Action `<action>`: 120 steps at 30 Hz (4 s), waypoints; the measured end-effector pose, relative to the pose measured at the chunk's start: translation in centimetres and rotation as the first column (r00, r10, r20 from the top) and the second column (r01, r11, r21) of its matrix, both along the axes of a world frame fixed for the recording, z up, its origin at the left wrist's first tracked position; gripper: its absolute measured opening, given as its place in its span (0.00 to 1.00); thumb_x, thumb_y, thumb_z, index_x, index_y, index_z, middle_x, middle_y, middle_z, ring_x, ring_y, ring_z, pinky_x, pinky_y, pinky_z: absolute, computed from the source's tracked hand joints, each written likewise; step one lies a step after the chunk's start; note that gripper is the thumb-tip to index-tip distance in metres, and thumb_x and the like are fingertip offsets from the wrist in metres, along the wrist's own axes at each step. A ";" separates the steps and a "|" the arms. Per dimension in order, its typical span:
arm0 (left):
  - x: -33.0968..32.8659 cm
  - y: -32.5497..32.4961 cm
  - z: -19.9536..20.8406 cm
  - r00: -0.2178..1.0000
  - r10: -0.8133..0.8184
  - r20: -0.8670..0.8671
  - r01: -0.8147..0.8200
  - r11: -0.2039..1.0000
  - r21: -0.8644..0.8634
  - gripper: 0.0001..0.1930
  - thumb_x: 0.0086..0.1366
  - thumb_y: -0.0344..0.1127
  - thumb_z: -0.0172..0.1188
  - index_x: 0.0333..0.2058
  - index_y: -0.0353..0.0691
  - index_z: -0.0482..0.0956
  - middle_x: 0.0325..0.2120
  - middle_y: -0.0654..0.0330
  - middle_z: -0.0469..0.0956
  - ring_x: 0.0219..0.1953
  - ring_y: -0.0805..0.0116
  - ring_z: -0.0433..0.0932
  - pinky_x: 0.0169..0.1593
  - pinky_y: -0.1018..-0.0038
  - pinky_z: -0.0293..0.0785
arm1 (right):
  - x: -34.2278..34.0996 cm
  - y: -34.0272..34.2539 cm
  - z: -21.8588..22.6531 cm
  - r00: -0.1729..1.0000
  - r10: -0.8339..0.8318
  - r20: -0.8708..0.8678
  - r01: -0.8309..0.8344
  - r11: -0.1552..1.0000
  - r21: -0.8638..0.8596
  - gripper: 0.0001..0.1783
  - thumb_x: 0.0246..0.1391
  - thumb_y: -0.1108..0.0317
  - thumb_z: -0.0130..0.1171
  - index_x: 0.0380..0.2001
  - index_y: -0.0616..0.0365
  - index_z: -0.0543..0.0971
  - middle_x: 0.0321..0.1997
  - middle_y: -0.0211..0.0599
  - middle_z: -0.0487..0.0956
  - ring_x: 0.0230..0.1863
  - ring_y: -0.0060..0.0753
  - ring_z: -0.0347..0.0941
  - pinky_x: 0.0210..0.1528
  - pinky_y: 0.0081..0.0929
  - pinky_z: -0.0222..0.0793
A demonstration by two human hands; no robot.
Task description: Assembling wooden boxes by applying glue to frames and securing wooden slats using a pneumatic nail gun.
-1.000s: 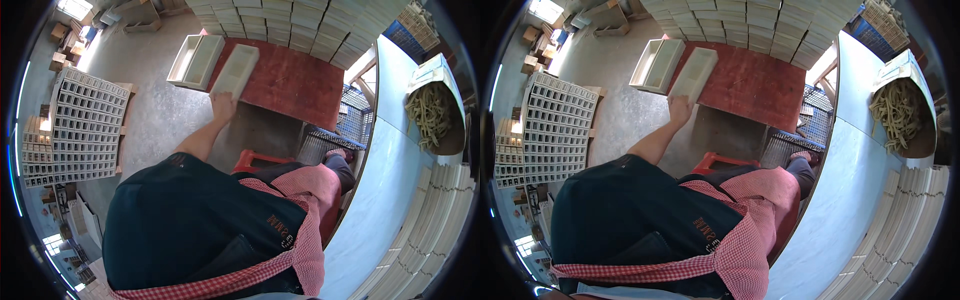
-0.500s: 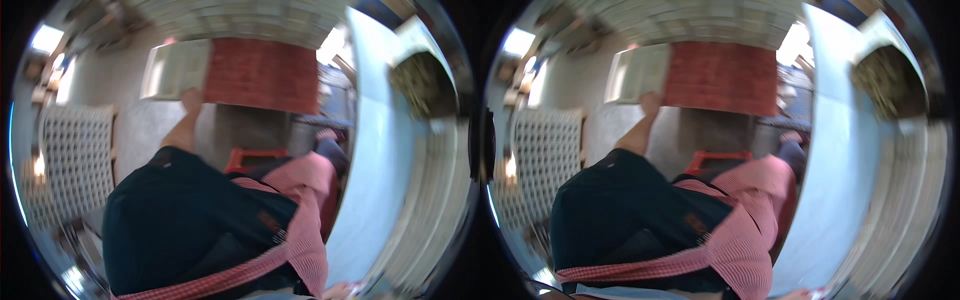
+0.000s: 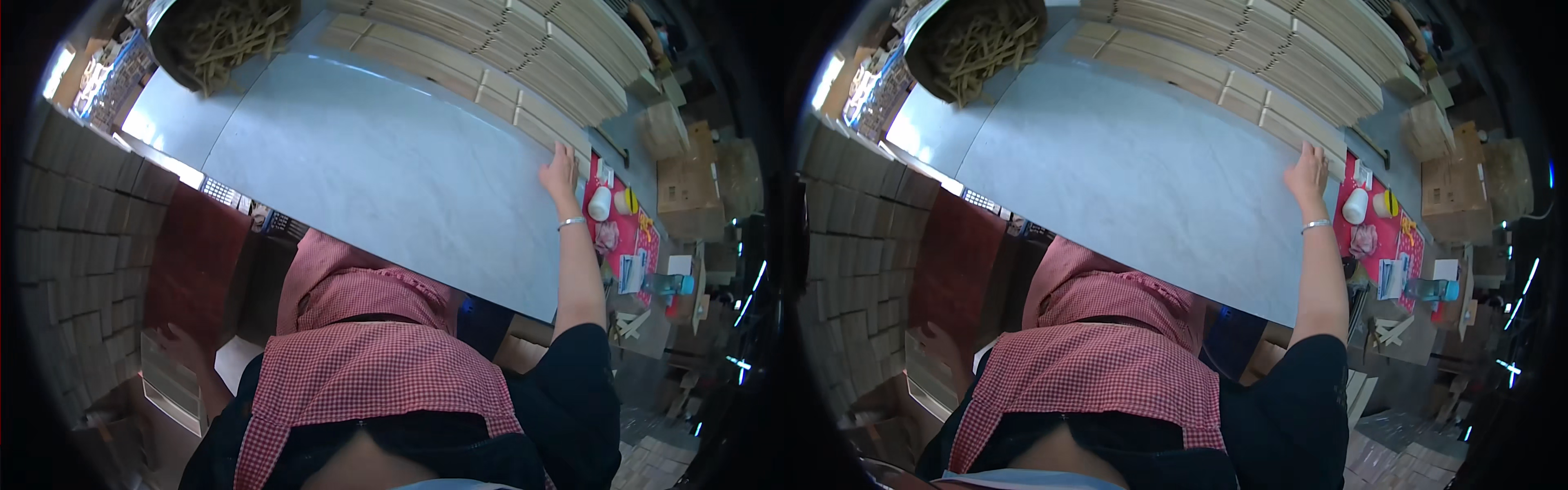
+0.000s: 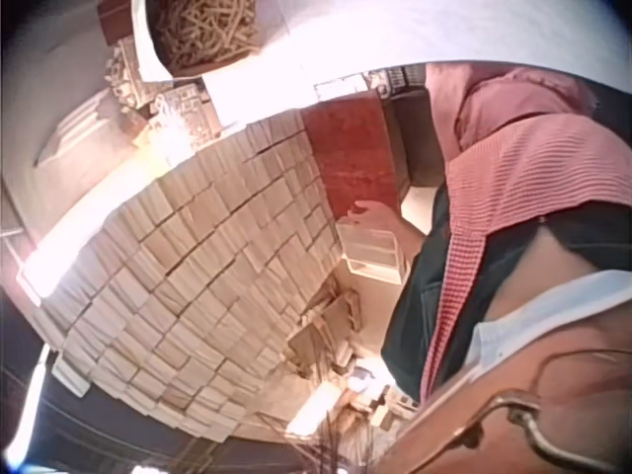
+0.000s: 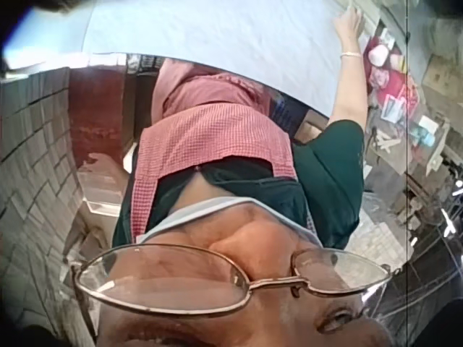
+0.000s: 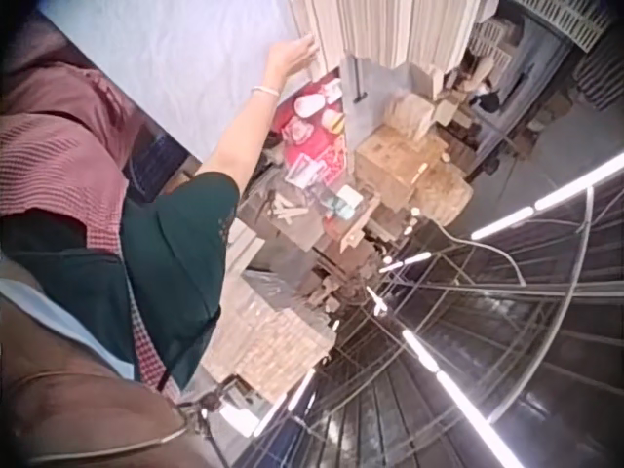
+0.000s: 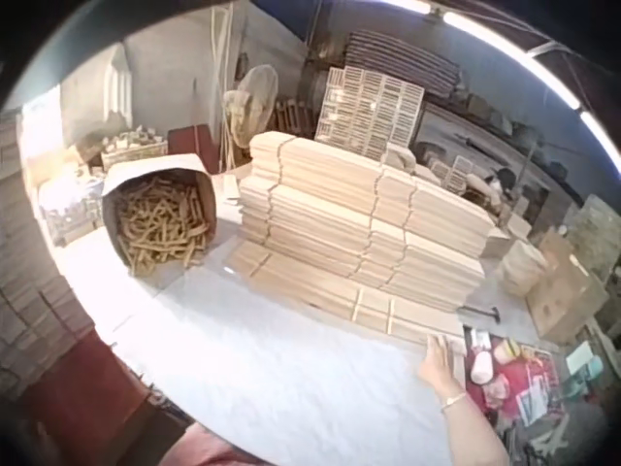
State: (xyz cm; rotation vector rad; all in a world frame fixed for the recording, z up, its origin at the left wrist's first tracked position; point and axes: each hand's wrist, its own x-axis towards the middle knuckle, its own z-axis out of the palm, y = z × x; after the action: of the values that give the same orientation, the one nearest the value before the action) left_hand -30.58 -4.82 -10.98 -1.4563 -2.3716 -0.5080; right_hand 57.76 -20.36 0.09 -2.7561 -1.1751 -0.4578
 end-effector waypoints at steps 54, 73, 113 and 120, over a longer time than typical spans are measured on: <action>46.9 15.4 15.9 0.042 -0.532 0.846 0.992 -0.077 -0.097 0.24 0.62 0.42 0.67 0.51 0.32 0.75 0.44 0.47 0.80 0.38 0.55 0.82 0.38 0.69 0.85 | -26.1 4.5 6.8 0.714 0.696 -0.071 -0.686 0.717 0.128 0.07 0.51 0.69 0.67 0.32 0.58 0.81 0.29 0.36 0.79 0.26 0.44 0.72 0.33 0.35 0.70; 47.4 12.8 12.5 0.068 -0.648 0.759 0.995 0.103 -0.001 0.30 0.63 0.52 0.68 0.55 0.34 0.74 0.45 0.46 0.82 0.40 0.56 0.83 0.45 0.63 0.83 | -26.9 6.6 3.8 0.711 0.664 -0.230 -0.584 0.741 0.331 0.12 0.50 0.67 0.71 0.32 0.56 0.77 0.28 0.33 0.77 0.28 0.38 0.71 0.33 0.33 0.69; 43.3 13.8 9.0 -0.493 -0.404 0.771 0.848 -0.422 0.321 0.35 0.46 0.26 0.70 0.54 0.29 0.65 0.39 0.45 0.75 0.28 0.52 0.76 0.34 0.67 0.77 | -32.9 22.3 8.9 0.362 0.895 -0.260 -0.820 0.439 0.367 0.17 0.51 0.74 0.64 0.47 0.61 0.80 0.41 0.39 0.77 0.39 0.42 0.73 0.46 0.33 0.72; 43.0 13.2 11.3 -0.451 -0.437 0.779 0.889 -0.299 0.347 0.20 0.45 0.24 0.67 0.39 0.30 0.73 0.35 0.45 0.75 0.30 0.48 0.72 0.37 0.64 0.74 | -38.1 43.3 2.6 0.416 0.854 -0.312 -0.807 0.505 0.308 0.19 0.54 0.57 0.64 0.37 0.65 0.79 0.38 0.49 0.79 0.38 0.51 0.75 0.43 0.41 0.73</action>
State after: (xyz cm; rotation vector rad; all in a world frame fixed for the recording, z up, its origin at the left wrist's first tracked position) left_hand 12.42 8.34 0.31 -4.1740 -0.4725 -0.8151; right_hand 19.67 22.91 2.66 -1.6312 -2.0467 0.2102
